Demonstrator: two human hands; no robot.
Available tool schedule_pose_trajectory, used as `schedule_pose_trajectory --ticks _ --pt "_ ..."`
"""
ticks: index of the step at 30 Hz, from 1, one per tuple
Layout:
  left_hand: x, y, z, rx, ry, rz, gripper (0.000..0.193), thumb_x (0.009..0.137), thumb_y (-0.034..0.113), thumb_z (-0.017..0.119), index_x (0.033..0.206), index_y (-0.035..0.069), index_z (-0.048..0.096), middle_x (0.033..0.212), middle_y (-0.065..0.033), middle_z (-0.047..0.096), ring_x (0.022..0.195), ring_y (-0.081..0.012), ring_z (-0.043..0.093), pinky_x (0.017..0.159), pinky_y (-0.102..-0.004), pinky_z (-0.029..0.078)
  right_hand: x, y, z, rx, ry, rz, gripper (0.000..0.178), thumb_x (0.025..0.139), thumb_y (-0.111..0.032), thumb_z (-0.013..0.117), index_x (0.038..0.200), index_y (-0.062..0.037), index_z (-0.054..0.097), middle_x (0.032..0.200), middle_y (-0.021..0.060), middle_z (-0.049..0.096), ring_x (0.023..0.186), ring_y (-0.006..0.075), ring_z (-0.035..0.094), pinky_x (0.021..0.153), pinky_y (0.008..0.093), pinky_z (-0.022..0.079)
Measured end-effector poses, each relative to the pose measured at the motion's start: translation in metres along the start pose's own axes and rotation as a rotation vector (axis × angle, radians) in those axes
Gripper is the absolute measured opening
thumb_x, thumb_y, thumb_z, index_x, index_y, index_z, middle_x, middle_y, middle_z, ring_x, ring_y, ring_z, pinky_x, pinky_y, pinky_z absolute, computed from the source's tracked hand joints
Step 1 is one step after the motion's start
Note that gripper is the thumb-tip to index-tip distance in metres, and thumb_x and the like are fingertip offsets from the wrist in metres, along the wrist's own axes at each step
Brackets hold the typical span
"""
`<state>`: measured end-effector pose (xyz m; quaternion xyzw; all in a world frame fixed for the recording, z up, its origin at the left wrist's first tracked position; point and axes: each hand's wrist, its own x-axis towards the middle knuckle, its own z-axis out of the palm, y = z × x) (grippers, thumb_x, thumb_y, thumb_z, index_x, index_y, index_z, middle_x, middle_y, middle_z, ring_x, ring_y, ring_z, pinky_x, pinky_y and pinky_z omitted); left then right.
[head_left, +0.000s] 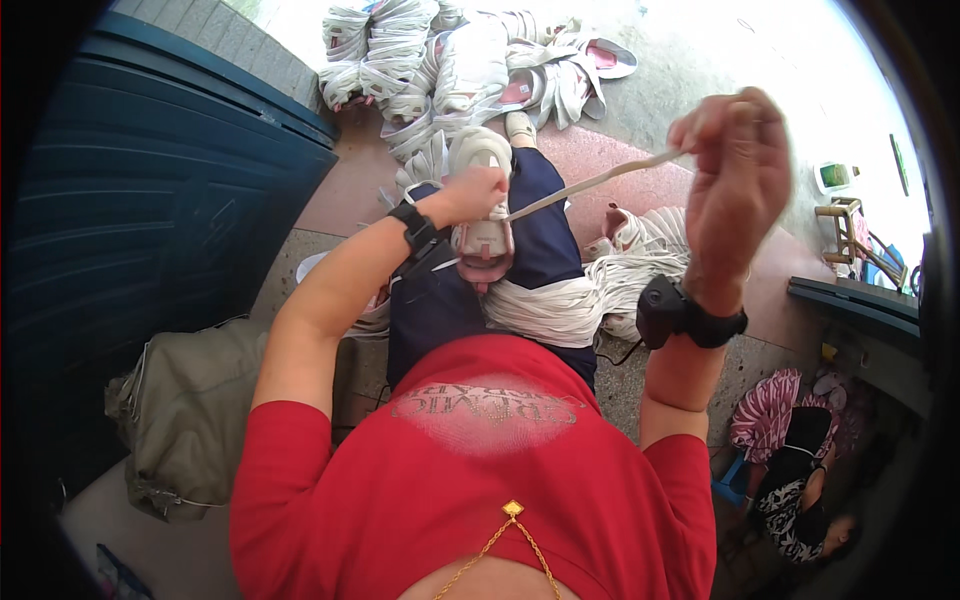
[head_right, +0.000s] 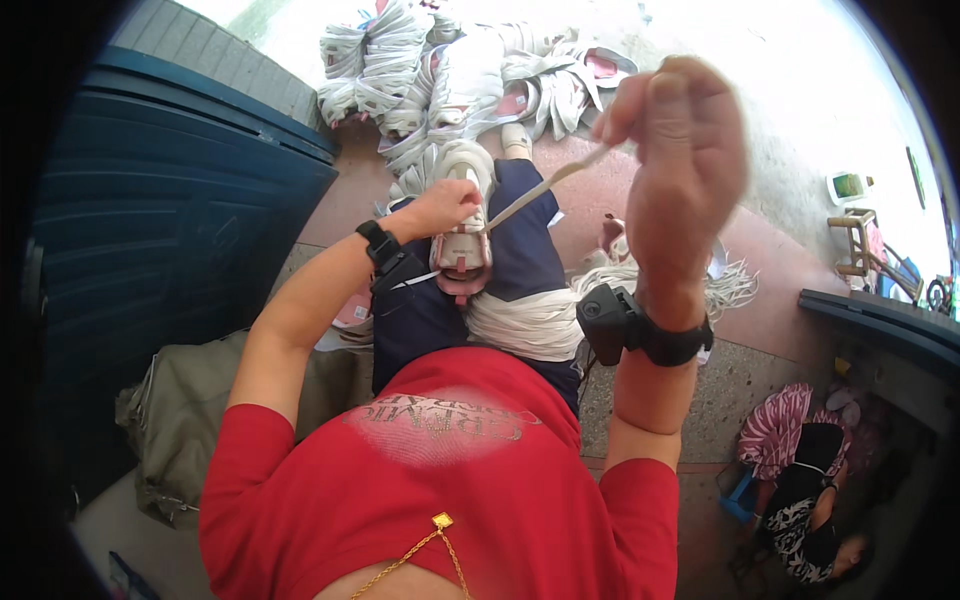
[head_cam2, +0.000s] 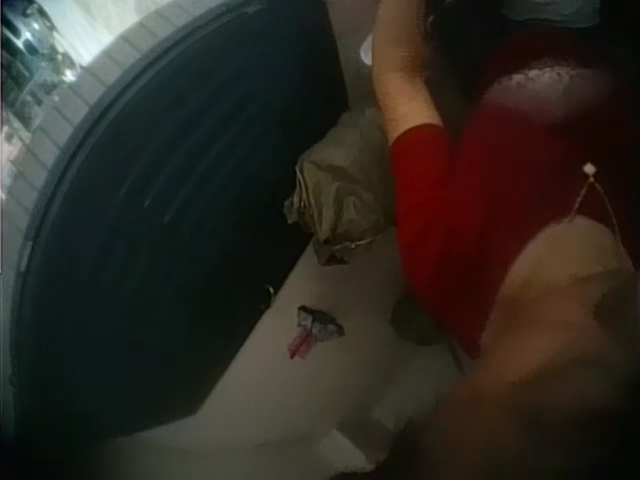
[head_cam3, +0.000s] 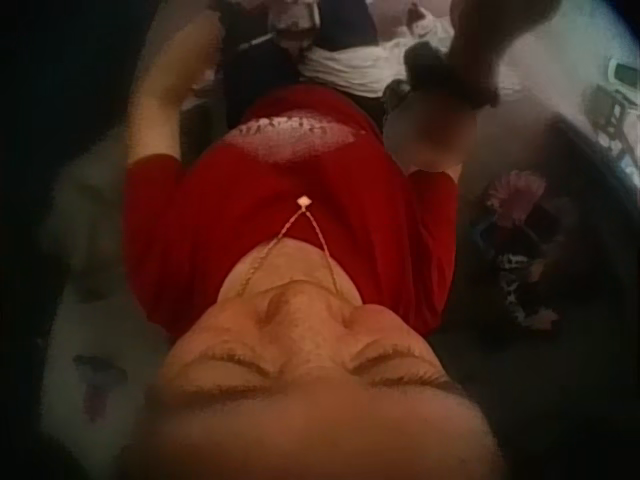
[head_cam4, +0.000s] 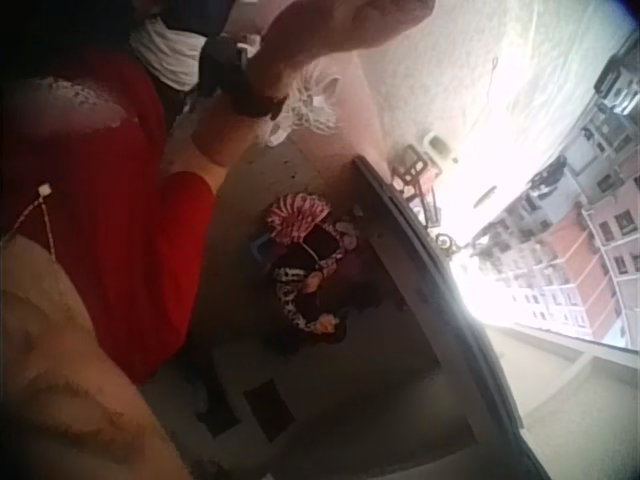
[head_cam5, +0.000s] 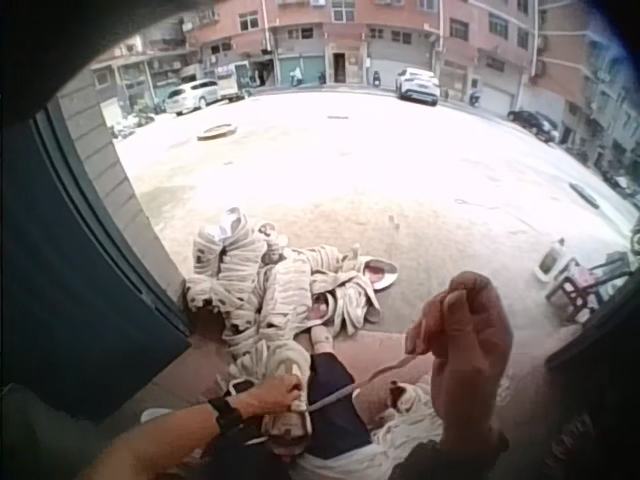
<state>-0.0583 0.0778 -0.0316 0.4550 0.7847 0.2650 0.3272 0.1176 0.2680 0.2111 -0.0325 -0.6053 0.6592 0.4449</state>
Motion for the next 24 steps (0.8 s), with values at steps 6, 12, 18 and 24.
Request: schedule_pose_trajectory --ticks 6,12,18,24 --pt "-0.04 -0.05 -0.021 0.196 -0.132 0.046 0.022 0.082 0.02 0.067 0.094 0.002 0.069 0.095 -0.0228 0.067 0.092 -0.0407 0.065 0.082 -0.045 0.052 -0.081 0.107 0.01 -0.154 -0.238 0.787 0.017 0.098 -0.019 0.063 0.1 -0.0027 0.066 0.084 -0.0006 0.061 0.074 0.0068 0.055 0.066 0.0237 0.045" --pt "-0.044 -0.056 -0.019 0.117 -0.074 0.039 0.021 0.082 0.019 0.07 0.092 0.001 0.062 0.088 -0.0168 0.064 0.086 -0.0346 0.063 0.078 -0.042 0.05 -0.185 0.191 0.052 -0.821 -0.752 0.64 0.023 0.089 -0.022 0.058 0.088 -0.0037 0.07 0.082 0.0175 0.071 0.077 0.0354 0.071 0.069 0.0441 0.055" --pt "-0.053 -0.04 -0.043 -0.364 -0.072 -0.187 0.017 0.091 0.017 0.064 0.102 0.005 0.058 0.074 -0.0062 0.062 0.057 -0.0131 0.053 0.049 -0.0302 0.043 -0.204 0.224 0.078 -1.186 -0.788 0.38 0.017 0.088 -0.02 0.06 0.089 -0.0034 0.062 0.077 0.0149 0.069 0.074 0.0337 0.072 0.062 0.0444 0.057" --pt "-0.066 -0.03 -0.055 -0.663 -0.05 -0.489 0.019 0.095 0.018 0.062 0.11 0.009 0.056 0.071 -0.0013 0.06 0.045 -0.0039 0.04 0.037 -0.0206 0.03 -0.201 0.225 0.086 -1.185 -0.984 0.389 0.015 0.088 -0.017 0.06 0.081 -0.0033 0.061 0.078 0.0177 0.07 0.072 0.0331 0.073 0.059 0.0445 0.057"
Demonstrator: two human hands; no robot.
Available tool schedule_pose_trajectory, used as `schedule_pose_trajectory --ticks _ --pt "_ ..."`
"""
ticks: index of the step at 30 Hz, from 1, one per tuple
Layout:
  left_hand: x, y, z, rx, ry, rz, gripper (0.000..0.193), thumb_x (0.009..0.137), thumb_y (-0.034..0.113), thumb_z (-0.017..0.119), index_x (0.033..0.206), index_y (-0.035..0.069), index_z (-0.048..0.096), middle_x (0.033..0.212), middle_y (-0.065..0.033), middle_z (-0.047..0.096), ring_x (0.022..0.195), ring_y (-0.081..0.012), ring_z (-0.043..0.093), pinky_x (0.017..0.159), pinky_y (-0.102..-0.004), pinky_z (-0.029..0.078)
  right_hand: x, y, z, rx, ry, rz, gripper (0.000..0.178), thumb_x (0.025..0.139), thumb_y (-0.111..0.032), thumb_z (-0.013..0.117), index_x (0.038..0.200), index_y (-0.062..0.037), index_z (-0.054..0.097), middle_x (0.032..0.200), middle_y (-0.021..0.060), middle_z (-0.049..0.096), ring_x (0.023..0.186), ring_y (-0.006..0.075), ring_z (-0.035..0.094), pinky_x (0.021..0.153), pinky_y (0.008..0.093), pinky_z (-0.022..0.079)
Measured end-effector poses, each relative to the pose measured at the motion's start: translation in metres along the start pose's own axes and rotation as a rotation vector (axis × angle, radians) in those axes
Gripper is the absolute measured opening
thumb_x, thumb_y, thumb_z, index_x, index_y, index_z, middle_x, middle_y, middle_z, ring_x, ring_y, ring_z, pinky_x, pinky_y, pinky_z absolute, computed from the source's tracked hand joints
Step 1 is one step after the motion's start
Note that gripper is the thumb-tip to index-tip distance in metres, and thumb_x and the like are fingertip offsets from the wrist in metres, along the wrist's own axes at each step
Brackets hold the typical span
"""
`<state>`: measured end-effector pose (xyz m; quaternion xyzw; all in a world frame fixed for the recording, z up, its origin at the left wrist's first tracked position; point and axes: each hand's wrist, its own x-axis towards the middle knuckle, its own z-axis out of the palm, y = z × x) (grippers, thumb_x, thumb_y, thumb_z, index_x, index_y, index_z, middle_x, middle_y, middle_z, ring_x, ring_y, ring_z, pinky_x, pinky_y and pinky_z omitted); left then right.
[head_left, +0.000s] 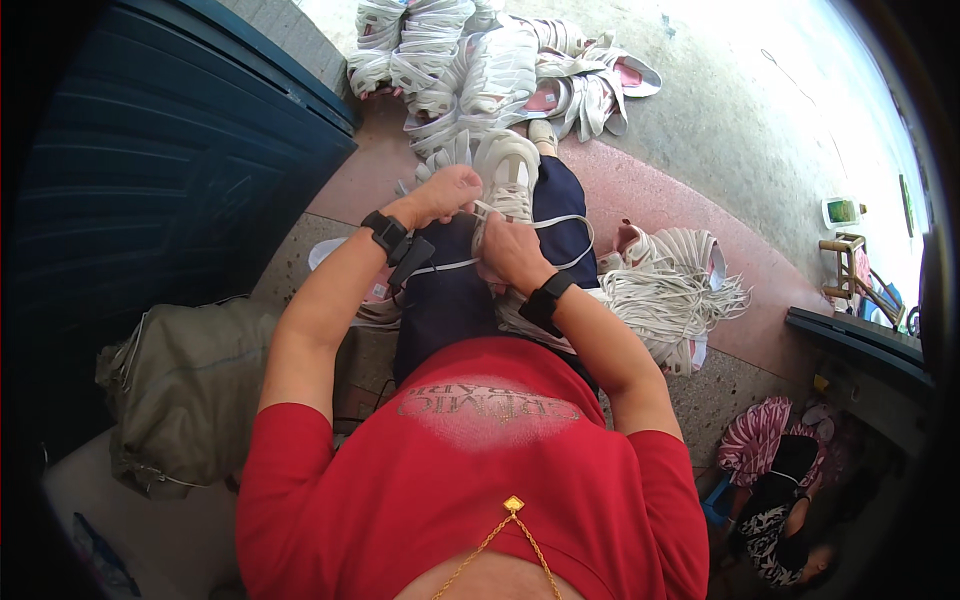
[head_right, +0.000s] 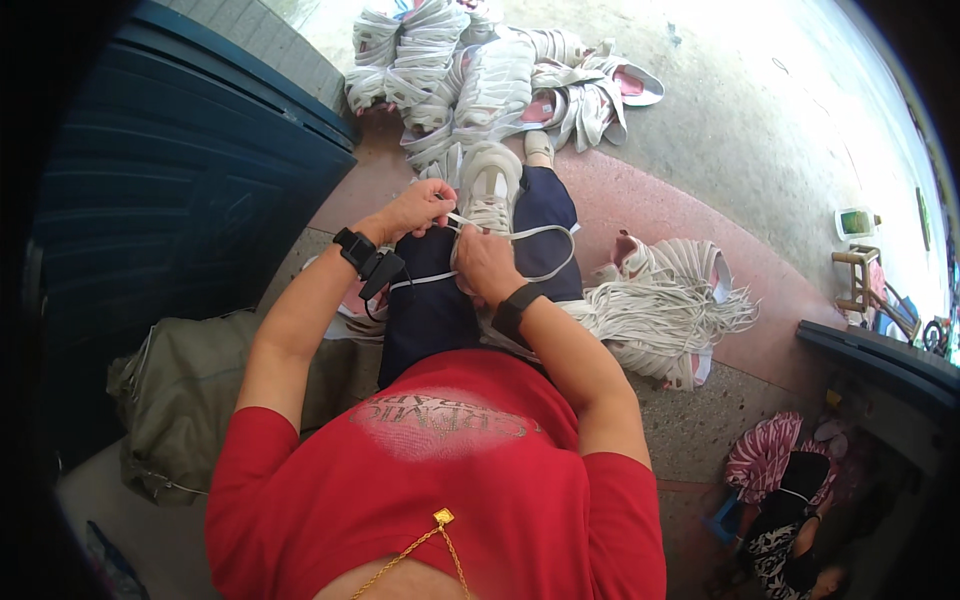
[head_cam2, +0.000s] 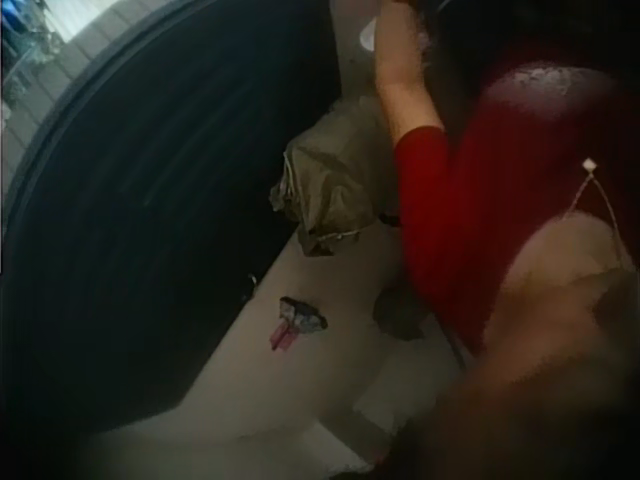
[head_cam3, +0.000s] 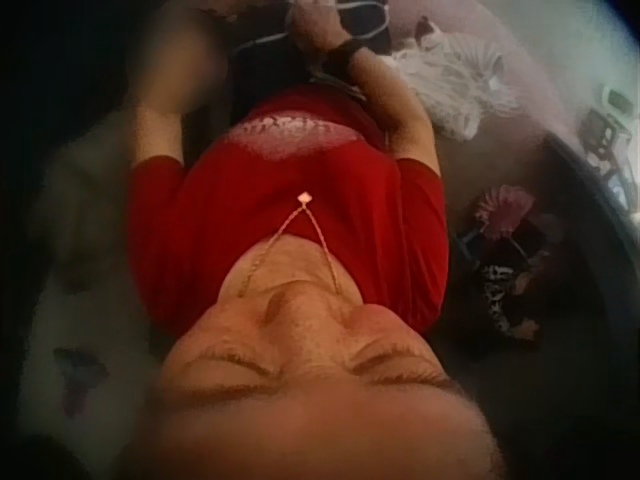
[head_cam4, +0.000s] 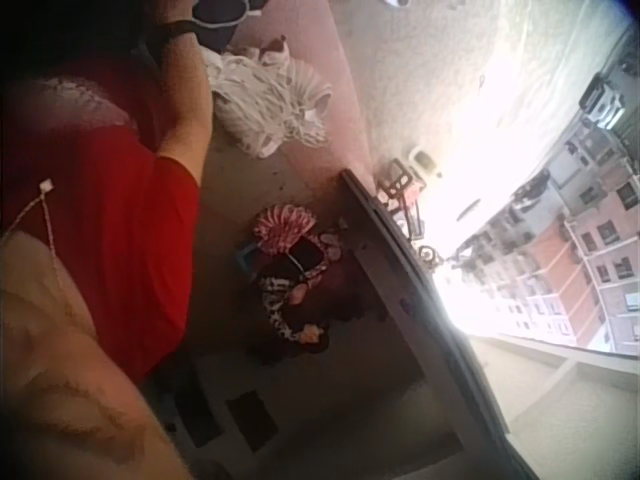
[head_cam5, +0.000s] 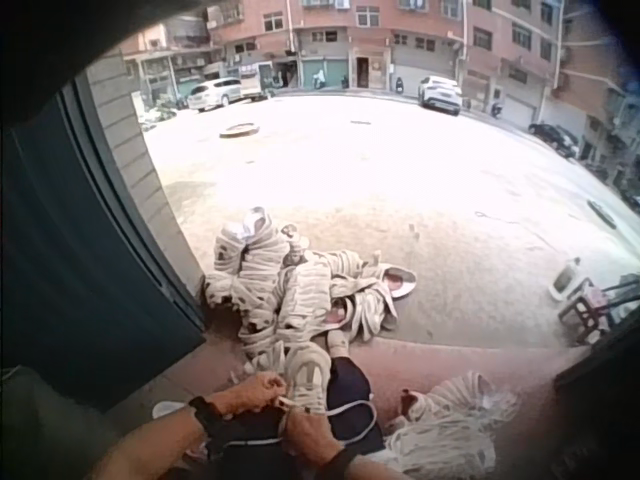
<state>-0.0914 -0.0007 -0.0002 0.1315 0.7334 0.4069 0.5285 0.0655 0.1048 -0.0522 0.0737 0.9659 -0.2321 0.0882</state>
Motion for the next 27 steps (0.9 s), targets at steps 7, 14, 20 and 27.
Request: schedule_pose_trajectory --ticks 7,14,20,27 --pt "0.003 -0.01 -0.001 -0.181 -0.055 -0.17 0.021 0.095 0.019 0.062 0.112 0.007 0.058 0.08 -0.0035 0.062 0.042 -0.0041 0.039 0.034 -0.0212 0.027 -0.052 -0.013 -0.257 2.241 0.054 -0.112 0.03 0.099 -0.019 0.044 0.069 -0.0153 0.04 0.055 -0.0073 0.026 0.048 0.0064 0.024 0.049 0.0261 0.023" --pt "0.023 0.031 0.03 0.585 -0.407 0.577 0.036 0.089 0.019 0.073 0.12 0.002 0.066 0.114 -0.0109 0.064 0.106 -0.0206 0.062 0.093 -0.0311 0.048 -0.064 -0.025 -0.312 2.498 -0.183 -0.464 0.022 0.101 -0.021 0.044 0.081 -0.0128 0.046 0.06 -0.0079 0.03 0.05 0.0059 0.025 0.05 0.0259 0.023" --pt "0.002 0.07 0.025 0.244 -0.706 0.276 0.03 0.089 0.019 0.074 0.113 0.002 0.07 0.118 -0.0069 0.066 0.113 -0.0162 0.059 0.1 -0.0288 0.043 -0.075 -0.022 -0.325 2.077 0.009 -0.5 0.023 0.1 -0.022 0.047 0.08 -0.0127 0.044 0.059 -0.0087 0.032 0.05 0.0054 0.026 0.05 0.0254 0.023" --pt "-0.017 0.077 0.027 0.161 -0.582 0.328 0.027 0.096 0.023 0.067 0.11 0.001 0.07 0.108 -0.0065 0.069 0.107 -0.0142 0.062 0.096 -0.0285 0.045 -0.034 0.024 -0.292 1.785 0.417 -0.359 0.03 0.099 -0.021 0.046 0.102 0.004 0.064 0.104 0.0189 0.063 0.1 0.0283 0.058 0.088 0.0399 0.043"
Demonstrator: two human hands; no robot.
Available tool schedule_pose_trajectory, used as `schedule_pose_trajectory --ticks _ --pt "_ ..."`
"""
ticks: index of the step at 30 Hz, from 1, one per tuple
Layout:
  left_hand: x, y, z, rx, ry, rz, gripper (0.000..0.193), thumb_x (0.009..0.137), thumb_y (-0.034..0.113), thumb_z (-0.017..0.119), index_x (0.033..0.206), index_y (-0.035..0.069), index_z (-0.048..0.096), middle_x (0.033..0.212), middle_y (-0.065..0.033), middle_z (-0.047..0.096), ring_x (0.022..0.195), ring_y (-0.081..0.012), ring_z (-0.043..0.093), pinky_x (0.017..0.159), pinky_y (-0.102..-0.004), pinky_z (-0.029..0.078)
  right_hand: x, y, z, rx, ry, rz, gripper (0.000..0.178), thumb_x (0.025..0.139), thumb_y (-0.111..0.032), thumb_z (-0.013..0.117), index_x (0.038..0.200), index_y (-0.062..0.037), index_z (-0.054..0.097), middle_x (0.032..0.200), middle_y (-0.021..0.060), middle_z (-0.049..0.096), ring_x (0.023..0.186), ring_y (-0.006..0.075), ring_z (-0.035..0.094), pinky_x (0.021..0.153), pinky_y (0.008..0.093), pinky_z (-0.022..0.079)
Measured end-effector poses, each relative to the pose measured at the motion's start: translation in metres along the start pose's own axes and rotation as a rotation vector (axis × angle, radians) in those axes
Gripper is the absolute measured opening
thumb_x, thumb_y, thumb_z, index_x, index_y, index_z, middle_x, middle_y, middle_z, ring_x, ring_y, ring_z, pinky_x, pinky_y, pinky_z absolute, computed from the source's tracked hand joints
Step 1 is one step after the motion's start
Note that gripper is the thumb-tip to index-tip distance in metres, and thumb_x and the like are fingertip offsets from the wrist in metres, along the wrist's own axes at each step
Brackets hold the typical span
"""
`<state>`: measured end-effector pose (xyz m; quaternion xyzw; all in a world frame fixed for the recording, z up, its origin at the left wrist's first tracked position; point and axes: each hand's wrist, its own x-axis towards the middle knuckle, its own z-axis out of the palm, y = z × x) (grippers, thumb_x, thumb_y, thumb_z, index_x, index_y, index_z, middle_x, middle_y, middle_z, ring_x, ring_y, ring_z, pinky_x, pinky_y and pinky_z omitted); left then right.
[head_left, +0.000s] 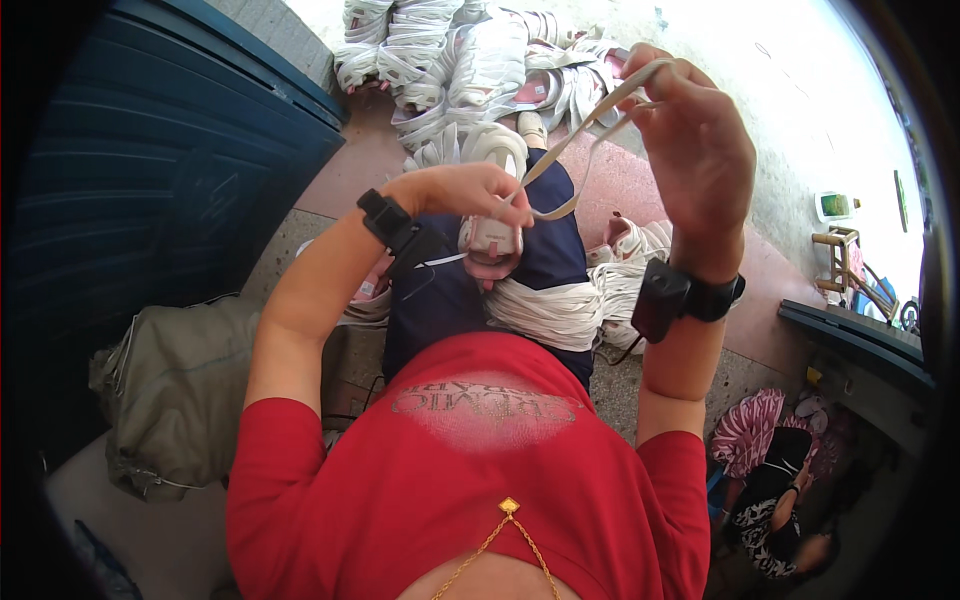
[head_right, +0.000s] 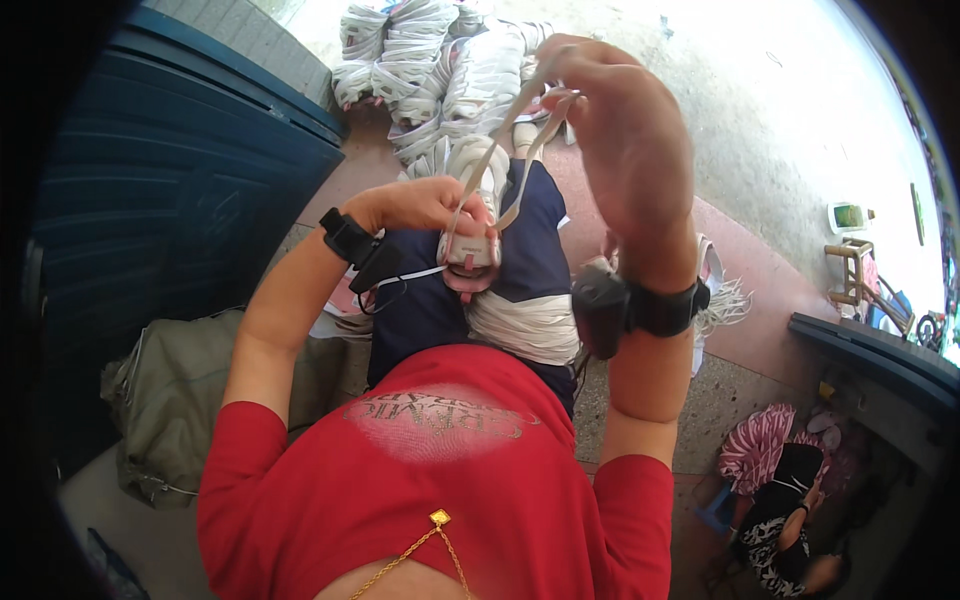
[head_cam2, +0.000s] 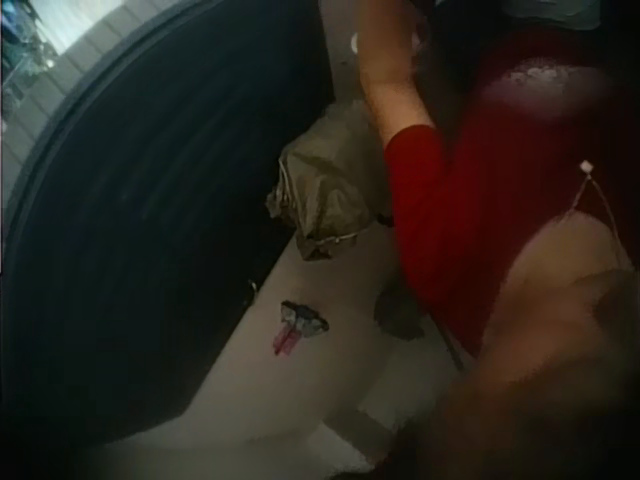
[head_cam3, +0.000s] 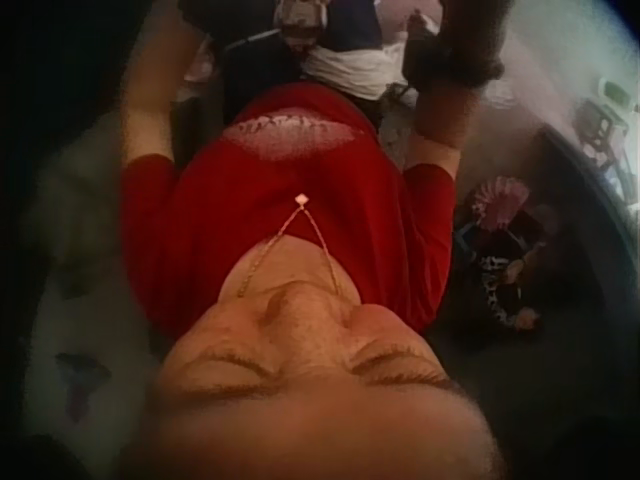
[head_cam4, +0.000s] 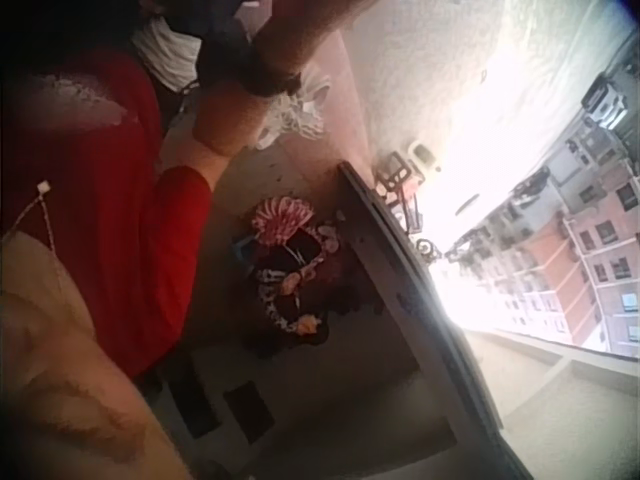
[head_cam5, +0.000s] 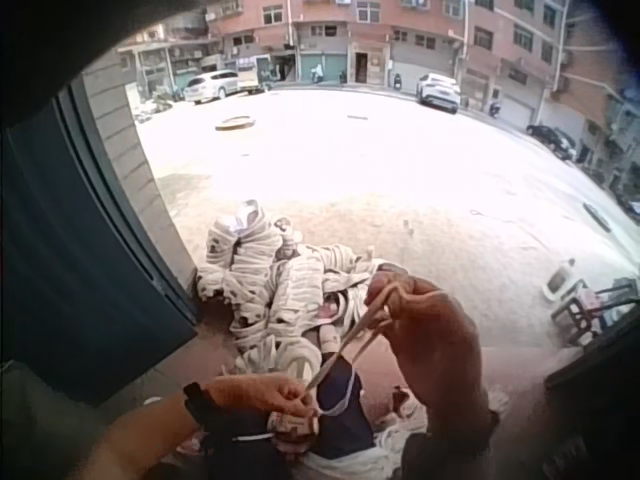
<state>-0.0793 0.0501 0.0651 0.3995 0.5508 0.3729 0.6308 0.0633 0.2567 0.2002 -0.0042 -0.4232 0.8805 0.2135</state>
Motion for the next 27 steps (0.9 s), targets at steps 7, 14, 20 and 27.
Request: schedule_pose_trajectory --ticks 7,14,20,27 --pt "-0.104 -0.064 -0.116 -0.978 0.77 0.379 0.018 0.105 0.016 0.049 0.096 0.005 0.06 0.077 -0.0007 0.052 0.068 -0.0132 0.052 0.075 -0.0304 0.045 -0.021 0.013 -0.197 -0.061 0.66 0.165 0.033 0.105 -0.032 0.044 0.082 -0.0091 0.05 0.073 0.0029 0.043 0.07 0.0182 0.044 0.069 0.0338 0.039" --pt "-0.127 -0.088 -0.102 -0.287 1.038 -0.044 0.025 0.101 0.029 0.06 0.103 0.006 0.069 0.07 0.0059 0.048 0.059 -0.0042 0.04 0.054 -0.0225 0.035 -0.121 0.173 -0.138 -1.004 -0.159 0.539 0.018 0.098 -0.013 0.058 0.105 -0.001 0.07 0.091 0.0058 0.065 0.083 0.0152 0.062 0.075 0.0307 0.05" --pt "-0.044 -0.118 0.012 0.161 0.703 -0.209 0.024 0.097 0.02 0.059 0.105 0.001 0.071 0.078 -0.0039 0.069 0.074 -0.0104 0.064 0.067 -0.0271 0.05 -0.126 0.224 -0.127 -1.602 -0.117 -0.005 0.011 0.086 -0.01 0.057 0.08 -0.0062 0.065 0.094 0.0103 0.064 0.095 0.0321 0.057 0.08 0.046 0.044" --pt "-0.03 -0.136 0.046 0.444 0.833 -0.193 0.022 0.093 0.02 0.062 0.098 0.001 0.072 0.084 -0.0131 0.073 0.077 -0.0208 0.069 0.071 -0.0351 0.053 -0.129 0.244 -0.109 -1.767 -0.04 -0.001 0.008 0.084 -0.014 0.062 0.086 -0.0099 0.068 0.099 0.0055 0.064 0.099 0.0279 0.057 0.082 0.0428 0.04"
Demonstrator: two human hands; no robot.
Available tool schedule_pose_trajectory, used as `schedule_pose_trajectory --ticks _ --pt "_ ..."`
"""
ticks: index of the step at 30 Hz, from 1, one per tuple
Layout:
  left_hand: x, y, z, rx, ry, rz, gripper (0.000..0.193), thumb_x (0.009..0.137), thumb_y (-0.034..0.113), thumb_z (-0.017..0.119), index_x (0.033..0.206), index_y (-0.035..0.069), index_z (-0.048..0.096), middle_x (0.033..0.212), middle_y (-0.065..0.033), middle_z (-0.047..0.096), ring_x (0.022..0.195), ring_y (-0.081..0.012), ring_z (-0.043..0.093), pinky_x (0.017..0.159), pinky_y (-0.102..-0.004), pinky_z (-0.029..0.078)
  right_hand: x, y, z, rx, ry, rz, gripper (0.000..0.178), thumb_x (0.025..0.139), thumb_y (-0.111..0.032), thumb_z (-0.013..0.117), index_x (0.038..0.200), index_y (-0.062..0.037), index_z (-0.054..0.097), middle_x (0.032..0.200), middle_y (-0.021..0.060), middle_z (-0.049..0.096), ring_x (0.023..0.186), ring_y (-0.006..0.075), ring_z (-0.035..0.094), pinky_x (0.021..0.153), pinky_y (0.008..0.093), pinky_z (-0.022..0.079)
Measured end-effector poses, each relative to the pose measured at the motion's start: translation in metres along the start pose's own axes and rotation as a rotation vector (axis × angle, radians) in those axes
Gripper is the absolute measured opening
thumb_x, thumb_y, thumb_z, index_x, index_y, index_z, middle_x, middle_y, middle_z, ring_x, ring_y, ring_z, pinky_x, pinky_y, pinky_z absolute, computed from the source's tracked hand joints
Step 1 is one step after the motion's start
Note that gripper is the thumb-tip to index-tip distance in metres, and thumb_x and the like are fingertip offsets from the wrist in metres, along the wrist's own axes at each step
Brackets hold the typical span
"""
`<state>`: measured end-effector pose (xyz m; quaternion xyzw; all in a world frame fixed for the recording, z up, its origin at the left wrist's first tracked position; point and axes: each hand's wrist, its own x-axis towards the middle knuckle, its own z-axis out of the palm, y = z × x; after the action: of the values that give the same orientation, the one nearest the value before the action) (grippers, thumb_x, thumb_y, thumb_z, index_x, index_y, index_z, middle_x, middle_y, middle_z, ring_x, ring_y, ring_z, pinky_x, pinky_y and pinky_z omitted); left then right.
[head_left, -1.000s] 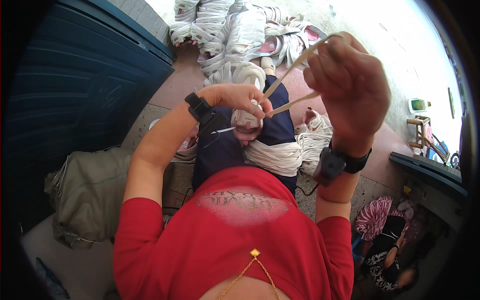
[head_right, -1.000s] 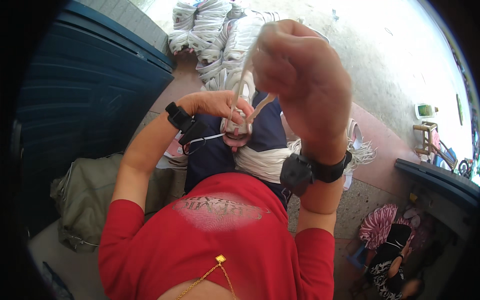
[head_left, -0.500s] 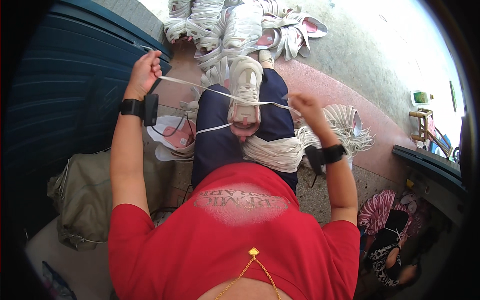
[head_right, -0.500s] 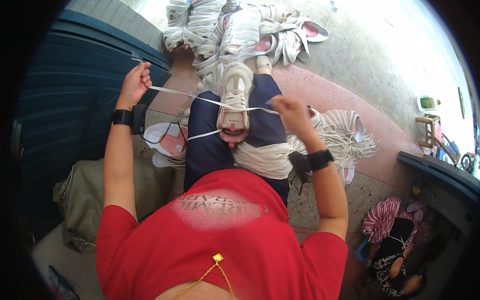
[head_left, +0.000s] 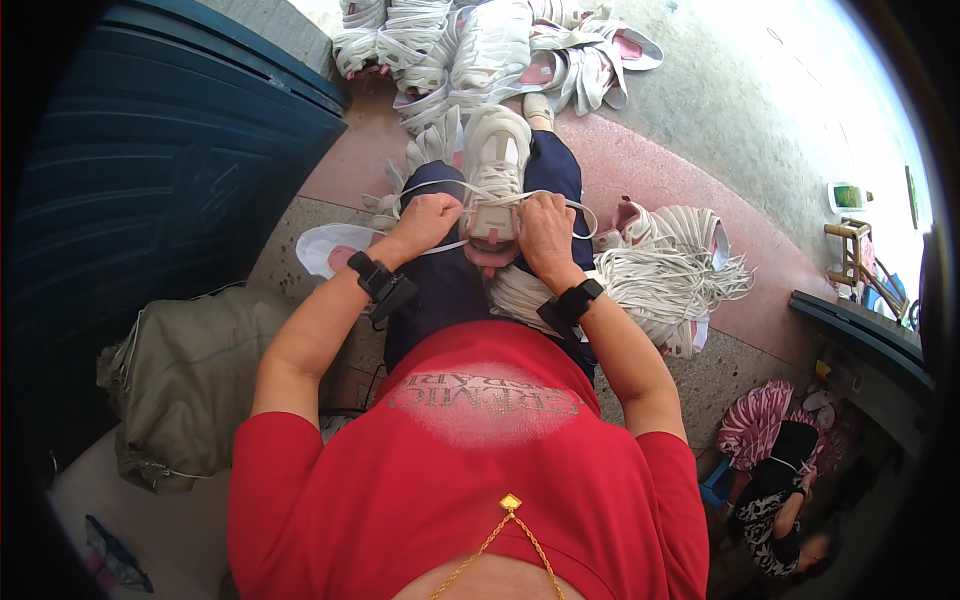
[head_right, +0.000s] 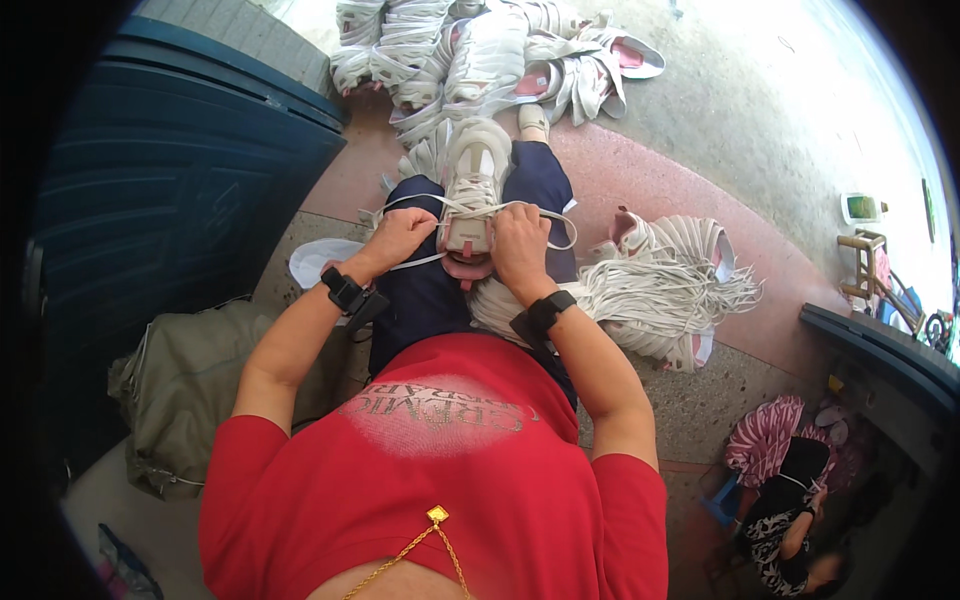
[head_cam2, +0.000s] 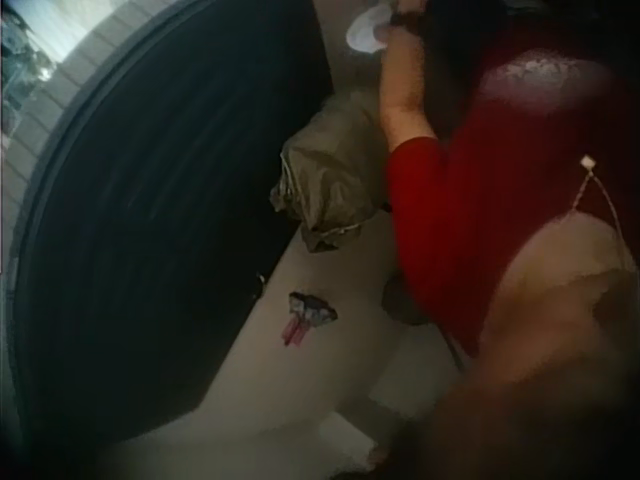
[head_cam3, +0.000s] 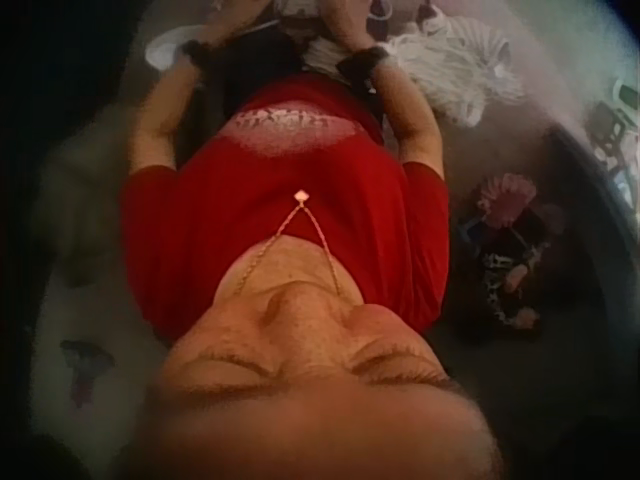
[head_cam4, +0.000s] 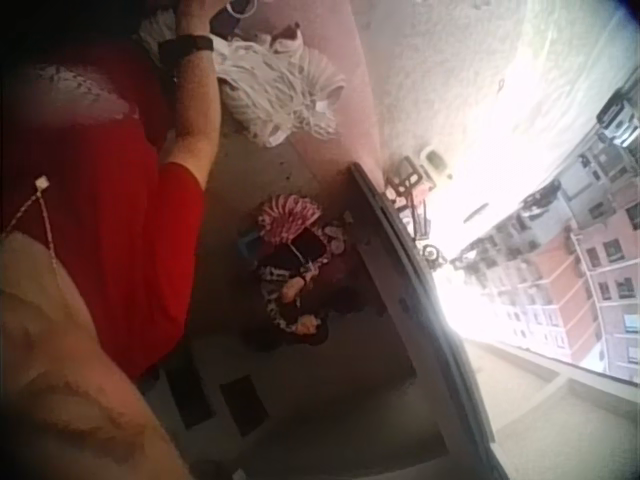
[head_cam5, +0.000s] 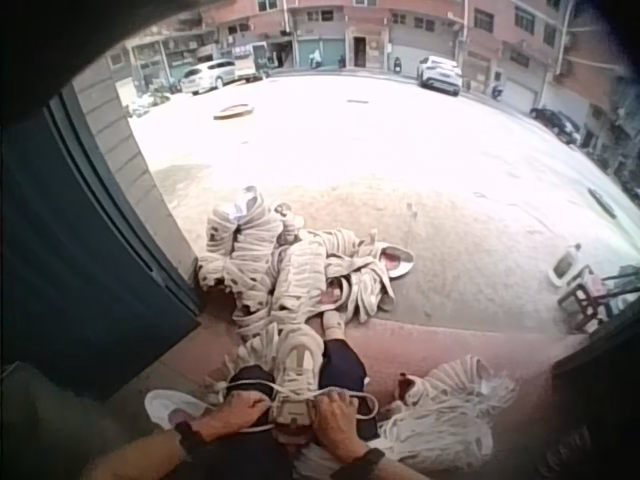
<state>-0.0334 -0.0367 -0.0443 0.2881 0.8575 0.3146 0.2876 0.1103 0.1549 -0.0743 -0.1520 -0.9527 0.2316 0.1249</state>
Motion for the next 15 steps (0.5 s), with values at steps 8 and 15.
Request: schedule_pose_trajectory --ticks 8,15 --pt "0.004 -0.002 0.004 0.257 0.095 0.048 0.021 0.09 0.021 0.058 0.091 0.006 0.072 0.088 -0.0216 0.07 0.082 -0.0397 0.068 0.072 -0.0479 0.053 0.001 0.006 -0.008 -0.013 0.03 0.02 0.014 0.088 -0.025 0.067 0.092 -0.0124 0.069 0.098 0.0039 0.063 0.097 0.0259 0.056 0.083 0.0422 0.039" --pt "0.007 0.01 0.005 0.389 0.171 0.217 0.016 0.088 0.018 0.057 0.084 0.005 0.066 0.082 -0.0193 0.068 0.079 -0.0396 0.067 0.07 -0.0511 0.051 -0.001 0.006 -0.005 -0.01 0.079 -0.003 0.014 0.086 -0.025 0.067 0.083 -0.0113 0.068 0.091 0.0054 0.063 0.092 0.026 0.057 0.08 0.0427 0.038"
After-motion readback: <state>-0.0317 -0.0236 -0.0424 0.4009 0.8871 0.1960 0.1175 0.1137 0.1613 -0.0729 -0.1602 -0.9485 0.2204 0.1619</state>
